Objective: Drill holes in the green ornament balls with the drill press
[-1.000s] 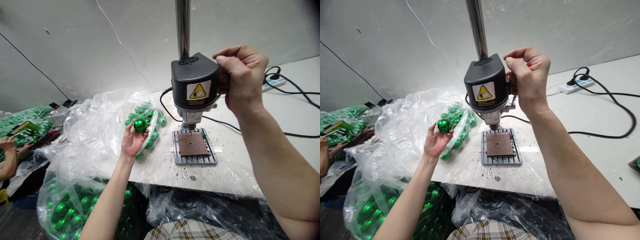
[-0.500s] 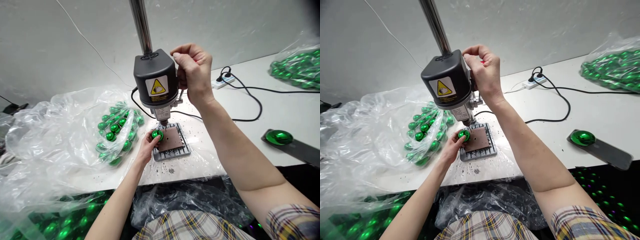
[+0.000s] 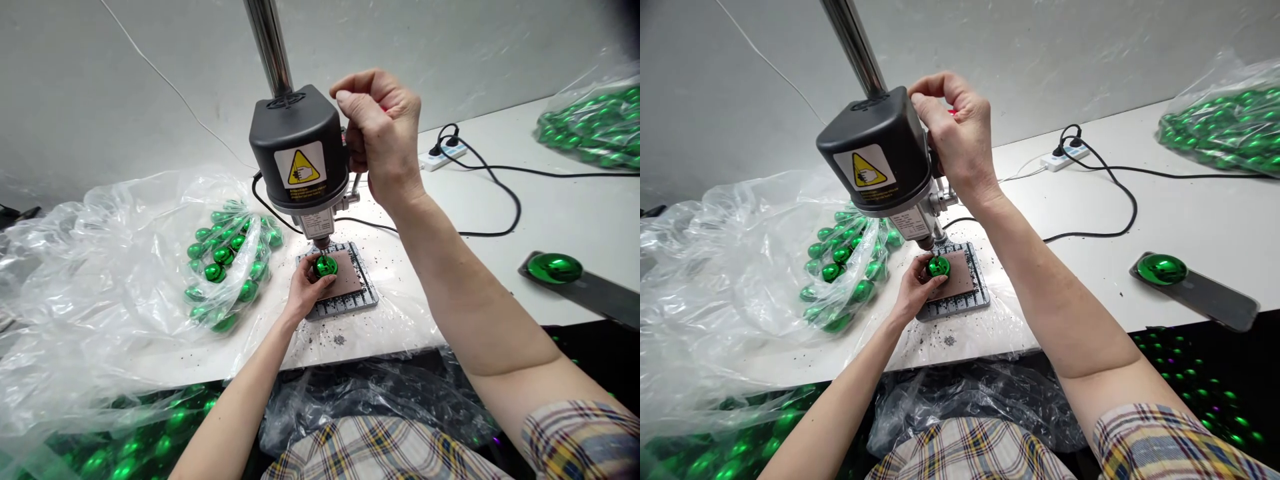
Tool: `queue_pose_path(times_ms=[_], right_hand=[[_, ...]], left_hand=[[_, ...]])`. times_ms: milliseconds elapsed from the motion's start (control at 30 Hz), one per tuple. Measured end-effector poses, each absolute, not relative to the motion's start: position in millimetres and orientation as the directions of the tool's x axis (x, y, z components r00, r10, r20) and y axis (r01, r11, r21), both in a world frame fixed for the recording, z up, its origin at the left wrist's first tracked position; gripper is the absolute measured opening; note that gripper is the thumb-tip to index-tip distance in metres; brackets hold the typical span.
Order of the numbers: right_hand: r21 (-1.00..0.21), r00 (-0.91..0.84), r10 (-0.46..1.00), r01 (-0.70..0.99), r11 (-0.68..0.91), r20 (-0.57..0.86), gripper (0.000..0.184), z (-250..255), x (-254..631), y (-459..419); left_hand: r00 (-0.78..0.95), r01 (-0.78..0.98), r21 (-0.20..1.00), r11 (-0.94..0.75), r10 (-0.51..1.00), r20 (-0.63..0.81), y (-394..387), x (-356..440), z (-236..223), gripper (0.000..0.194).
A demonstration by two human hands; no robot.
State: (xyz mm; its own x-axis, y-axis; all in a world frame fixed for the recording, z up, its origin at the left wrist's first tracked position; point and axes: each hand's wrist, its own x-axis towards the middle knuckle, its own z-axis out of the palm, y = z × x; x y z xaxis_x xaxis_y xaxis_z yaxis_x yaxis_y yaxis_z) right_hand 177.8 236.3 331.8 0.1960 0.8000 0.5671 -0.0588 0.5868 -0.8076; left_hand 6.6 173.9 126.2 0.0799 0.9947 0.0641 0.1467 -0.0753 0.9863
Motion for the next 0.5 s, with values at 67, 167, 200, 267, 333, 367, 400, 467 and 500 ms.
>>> queue_pose_path(times_ms=[67,167,200,267,333,367,400,467,500], right_hand=[[-0.795,0.16,0.784,0.01,0.607,0.6,0.015,330.8,178.9,236.2],[-0.804,0.196,0.791,-0.02,0.594,0.58,0.012,332.6,178.0,231.8],[-0.811,0.214,0.799,-0.051,0.583,0.561,0.013,333.8,177.3,229.9],[-0.82,0.227,0.815,-0.095,0.564,0.534,0.015,336.2,175.8,226.4],[-0.822,0.219,0.82,-0.106,0.559,0.529,0.015,337.8,175.0,224.1],[-0.819,0.22,0.817,-0.109,0.564,0.534,0.015,338.0,174.9,223.3],[-0.812,0.219,0.812,-0.115,0.572,0.541,0.015,337.6,175.0,222.4],[-0.798,0.209,0.804,-0.132,0.588,0.557,0.013,335.2,175.9,220.3],[-0.787,0.202,0.795,-0.14,0.602,0.572,0.012,333.1,176.7,219.0]], left_hand=[[0.088,0.23,0.967,-0.113,0.992,0.095,172.4,8.8,123.3,0.057],[0.095,0.337,0.933,-0.128,0.99,0.102,170.8,10.7,120.0,0.059],[0.096,0.343,0.931,-0.123,0.991,0.096,170.4,11.1,119.5,0.06],[0.098,0.323,0.94,-0.113,0.992,0.085,170.2,11.3,119.0,0.061],[0.103,0.31,0.944,-0.114,0.991,0.086,170.5,11.1,118.6,0.062],[0.104,0.312,0.943,-0.117,0.991,0.089,170.8,10.8,118.1,0.062],[0.103,0.318,0.941,-0.119,0.991,0.091,171.1,10.5,117.5,0.062],[0.101,0.331,0.935,-0.13,0.99,0.101,171.8,9.8,115.9,0.062],[0.101,0.333,0.933,-0.138,0.989,0.11,172.1,9.6,115.2,0.062]])
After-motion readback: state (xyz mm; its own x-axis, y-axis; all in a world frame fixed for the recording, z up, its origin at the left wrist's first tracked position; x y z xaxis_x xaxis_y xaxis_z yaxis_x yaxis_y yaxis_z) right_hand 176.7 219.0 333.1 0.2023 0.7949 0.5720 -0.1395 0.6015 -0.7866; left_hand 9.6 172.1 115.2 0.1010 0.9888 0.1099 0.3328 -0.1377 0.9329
